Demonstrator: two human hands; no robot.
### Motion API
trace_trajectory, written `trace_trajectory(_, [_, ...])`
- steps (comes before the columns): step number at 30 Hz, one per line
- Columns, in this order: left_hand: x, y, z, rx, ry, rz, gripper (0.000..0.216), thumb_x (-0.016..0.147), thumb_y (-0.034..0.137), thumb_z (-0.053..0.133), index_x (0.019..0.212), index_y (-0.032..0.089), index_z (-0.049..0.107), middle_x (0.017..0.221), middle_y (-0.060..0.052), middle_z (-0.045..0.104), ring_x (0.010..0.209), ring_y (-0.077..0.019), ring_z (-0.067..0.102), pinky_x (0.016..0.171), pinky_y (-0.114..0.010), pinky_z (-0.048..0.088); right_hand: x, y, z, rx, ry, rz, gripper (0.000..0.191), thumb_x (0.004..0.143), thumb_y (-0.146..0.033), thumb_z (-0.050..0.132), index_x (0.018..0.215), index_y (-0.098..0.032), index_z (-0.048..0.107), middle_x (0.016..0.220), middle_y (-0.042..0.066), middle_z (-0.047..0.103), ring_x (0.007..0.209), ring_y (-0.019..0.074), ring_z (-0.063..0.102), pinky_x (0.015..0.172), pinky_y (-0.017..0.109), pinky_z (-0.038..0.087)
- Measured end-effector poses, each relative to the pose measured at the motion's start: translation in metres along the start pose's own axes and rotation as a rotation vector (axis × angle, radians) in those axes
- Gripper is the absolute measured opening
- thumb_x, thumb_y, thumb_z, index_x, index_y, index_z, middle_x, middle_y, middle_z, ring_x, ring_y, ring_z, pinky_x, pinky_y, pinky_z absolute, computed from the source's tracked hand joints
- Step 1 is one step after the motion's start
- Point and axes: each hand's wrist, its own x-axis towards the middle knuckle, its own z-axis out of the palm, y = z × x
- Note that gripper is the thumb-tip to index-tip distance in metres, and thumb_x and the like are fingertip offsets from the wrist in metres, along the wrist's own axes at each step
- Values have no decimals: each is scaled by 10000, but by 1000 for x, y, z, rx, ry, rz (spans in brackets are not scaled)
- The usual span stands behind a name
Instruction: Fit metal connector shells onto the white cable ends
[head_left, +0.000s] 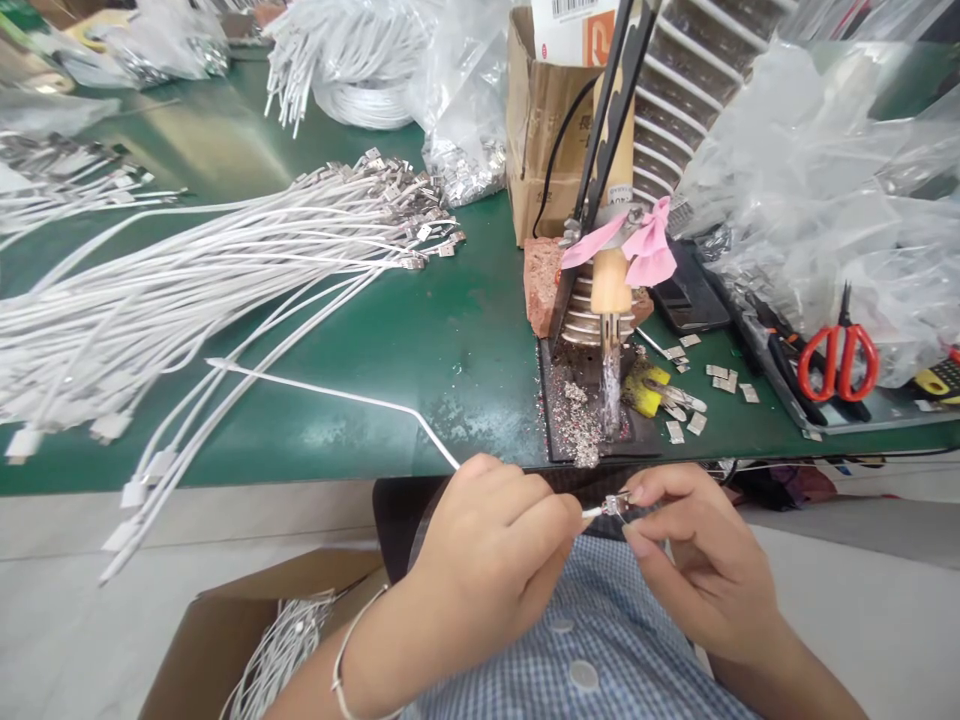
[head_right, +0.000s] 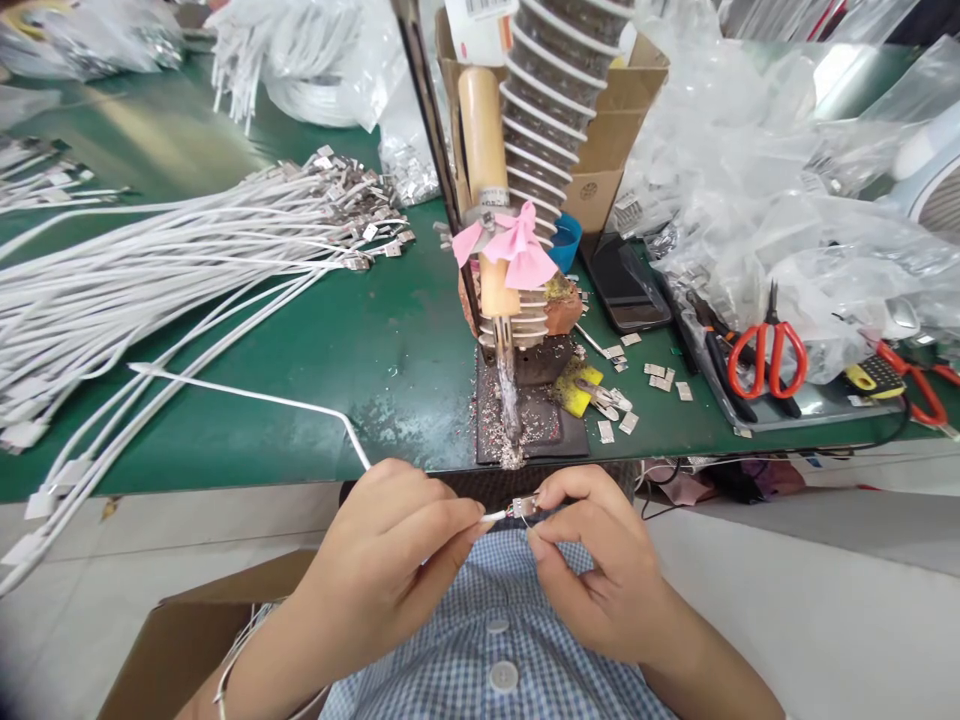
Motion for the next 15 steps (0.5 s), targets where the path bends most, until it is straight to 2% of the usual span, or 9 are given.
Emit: trace_trajectory(15, [0, 0, 1, -6, -8, -12, 94, 903, 76, 552, 930, 162, 581, 665, 26, 552, 618, -143, 436, 589, -334, 262, 1, 0, 3, -75, 4, -50, 251, 801, 6, 552, 914, -215, 586, 1013, 50, 507, 931, 196, 577, 779, 352, 538])
